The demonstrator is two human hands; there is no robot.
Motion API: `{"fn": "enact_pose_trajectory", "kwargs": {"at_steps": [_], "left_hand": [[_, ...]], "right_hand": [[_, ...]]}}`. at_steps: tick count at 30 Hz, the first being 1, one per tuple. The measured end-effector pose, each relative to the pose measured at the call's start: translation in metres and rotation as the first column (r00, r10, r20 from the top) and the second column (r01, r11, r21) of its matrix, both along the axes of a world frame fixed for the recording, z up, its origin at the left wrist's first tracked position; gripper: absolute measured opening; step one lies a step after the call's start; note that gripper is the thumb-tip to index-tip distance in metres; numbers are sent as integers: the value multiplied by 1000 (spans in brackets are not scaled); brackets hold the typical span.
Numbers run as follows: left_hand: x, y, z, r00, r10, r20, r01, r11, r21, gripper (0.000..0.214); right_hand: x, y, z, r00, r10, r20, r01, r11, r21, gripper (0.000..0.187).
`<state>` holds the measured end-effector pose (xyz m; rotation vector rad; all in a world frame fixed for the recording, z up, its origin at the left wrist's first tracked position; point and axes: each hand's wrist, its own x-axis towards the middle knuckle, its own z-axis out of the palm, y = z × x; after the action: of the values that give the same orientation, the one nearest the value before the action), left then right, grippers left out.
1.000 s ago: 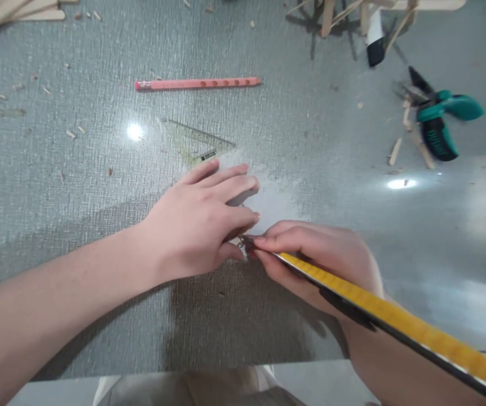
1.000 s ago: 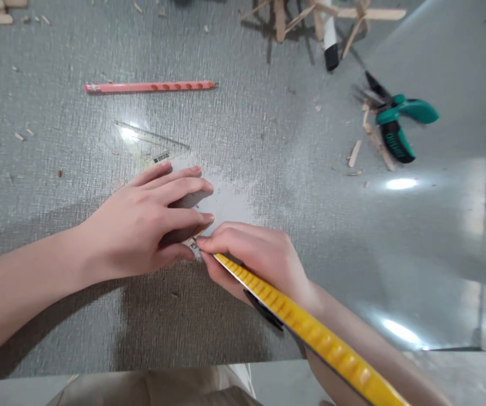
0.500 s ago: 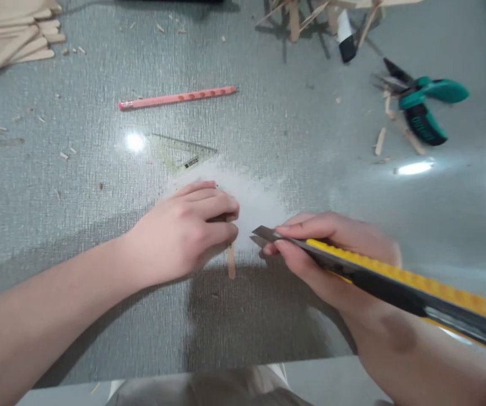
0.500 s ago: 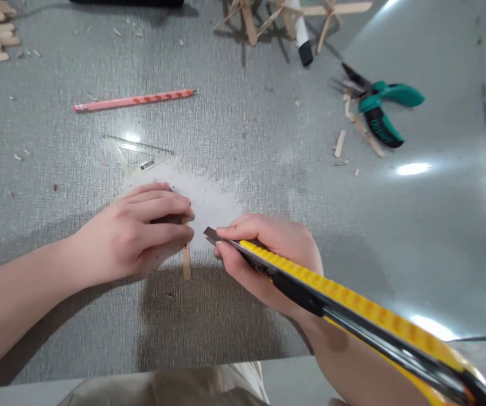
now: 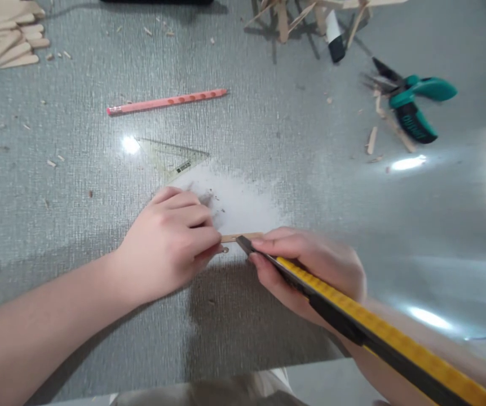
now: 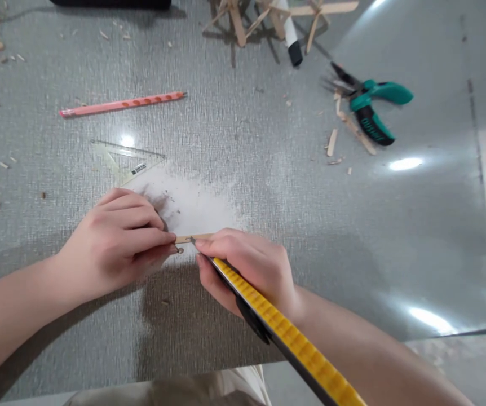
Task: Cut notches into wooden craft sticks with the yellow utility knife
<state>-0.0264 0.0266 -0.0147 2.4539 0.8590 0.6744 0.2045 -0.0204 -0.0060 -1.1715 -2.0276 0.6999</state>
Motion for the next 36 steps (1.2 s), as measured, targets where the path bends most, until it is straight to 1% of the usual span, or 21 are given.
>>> {"fn": "enact_pose_trajectory", "kwargs": {"at_steps": [4,9,14,17,19,21,26,36], "left_hand": [[0,-2,1,1000,20,-13,-20,1000,-8,19],[2,-1,2,1000,20,-13,-21,1000,-24,21],[3,-3,1,1000,25,-14,-25,1000,-4,26],[7,-11,2,994,95,-53,-95,996,2,26],[10,-17,3,982,165,-94,-164,986,26,21],[13,-21,4,972,201,-120,-197,979,47,17],[15,-22,5,970,202,-137,-202,979,17,17],[16,-20,4,974,191,-123,-188,982,29,22]], "right_hand": [[0,2,-3,1000,5,-5,-5,1000,13,27],[-1,2,-2,1000,8,3,-8,1000,8,26],[-1,0,-1,1000,28,6,-28,999,19,29],[-3,-1,0,1000,-2,7,2,1000,25,30],[-4,-2,1,1000,-15,14,14,1000,25,29],[-5,-2,1,1000,-18,25,18,1000,25,28],[-7,-1,0,999,-27,30,26,999,34,28],[-10,0,5,998,-5,67,2,999,34,30]]}}
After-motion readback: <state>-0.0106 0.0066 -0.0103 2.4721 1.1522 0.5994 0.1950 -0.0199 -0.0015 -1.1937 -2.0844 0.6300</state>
